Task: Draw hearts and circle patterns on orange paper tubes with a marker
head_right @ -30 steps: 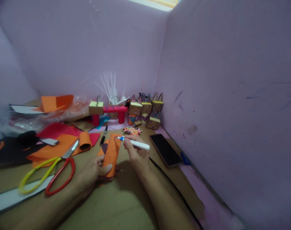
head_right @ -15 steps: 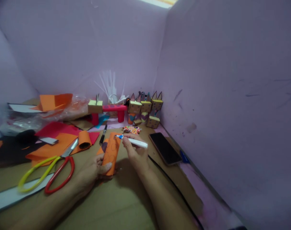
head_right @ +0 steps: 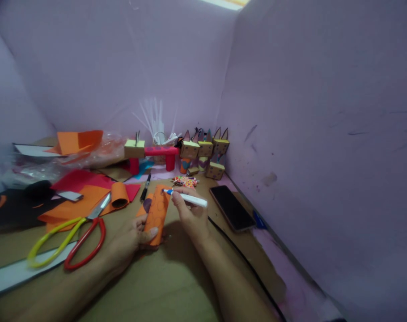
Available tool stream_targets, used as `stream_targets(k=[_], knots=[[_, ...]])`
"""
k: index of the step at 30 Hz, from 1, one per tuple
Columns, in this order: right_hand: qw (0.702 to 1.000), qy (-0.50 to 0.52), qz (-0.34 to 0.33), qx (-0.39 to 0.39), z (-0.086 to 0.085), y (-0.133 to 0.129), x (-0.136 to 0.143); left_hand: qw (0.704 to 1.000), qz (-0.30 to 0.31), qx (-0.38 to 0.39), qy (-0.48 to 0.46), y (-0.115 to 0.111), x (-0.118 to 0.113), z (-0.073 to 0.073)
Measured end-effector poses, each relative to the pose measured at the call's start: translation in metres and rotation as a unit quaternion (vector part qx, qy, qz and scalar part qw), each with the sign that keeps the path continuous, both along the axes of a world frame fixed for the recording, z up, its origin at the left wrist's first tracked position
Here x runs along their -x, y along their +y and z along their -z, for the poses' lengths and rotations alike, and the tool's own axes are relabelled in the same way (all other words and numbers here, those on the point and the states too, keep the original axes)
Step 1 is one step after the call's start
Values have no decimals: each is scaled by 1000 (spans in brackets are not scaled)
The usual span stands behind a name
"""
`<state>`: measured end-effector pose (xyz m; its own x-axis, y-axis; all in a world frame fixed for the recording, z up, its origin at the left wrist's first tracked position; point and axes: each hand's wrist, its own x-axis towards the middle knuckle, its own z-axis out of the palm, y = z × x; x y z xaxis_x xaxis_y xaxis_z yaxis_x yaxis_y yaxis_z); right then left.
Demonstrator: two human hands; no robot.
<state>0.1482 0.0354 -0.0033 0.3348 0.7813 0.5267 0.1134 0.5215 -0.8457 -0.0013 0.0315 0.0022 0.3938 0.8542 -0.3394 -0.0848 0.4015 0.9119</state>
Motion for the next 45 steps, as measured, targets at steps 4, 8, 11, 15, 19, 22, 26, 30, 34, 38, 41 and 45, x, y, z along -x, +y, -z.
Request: stream_targets(k=[4,8,11,15,19,22,26,30,34,38,41,45], knots=[[1000,-13,6,10,-1,-2,0,1000,-4,6,5,0,0,1],[1000,-26,15,9,-3,-4,0,1000,0,-2,13,0,0,1],[1000,-23,14,9,-3,-3,1,1000,-2,-1,14,0,0,1],[1000,-11,16,5,-2,-1,1,1000,-6,-1,8,0,0,2],[1000,-3,18,-4,-2,0,0,1000,-9,6,1,0,0,1],[1000,1,14,-8,-2,1,0,1000,-11,9,13,0,0,1],[1000,-3,15,-11,-3,0,0,1000,-4,5,-2,0,0,1],[1000,2,14,-10,-4,0,1,1000,-4,5,5,0,0,2],[1000,7,13,-9,-5,0,2,1000,2,7,3,1,0,3],[1000,-7,24,0,-6,-1,2,1000,3,-1,8,1,1,3],[999,-25,29,14,-6,-3,1,1000,-7,0,19,0,1,1],[999,-25,27,17,-7,-3,1,1000,-3,-2,4,2,1,3]])
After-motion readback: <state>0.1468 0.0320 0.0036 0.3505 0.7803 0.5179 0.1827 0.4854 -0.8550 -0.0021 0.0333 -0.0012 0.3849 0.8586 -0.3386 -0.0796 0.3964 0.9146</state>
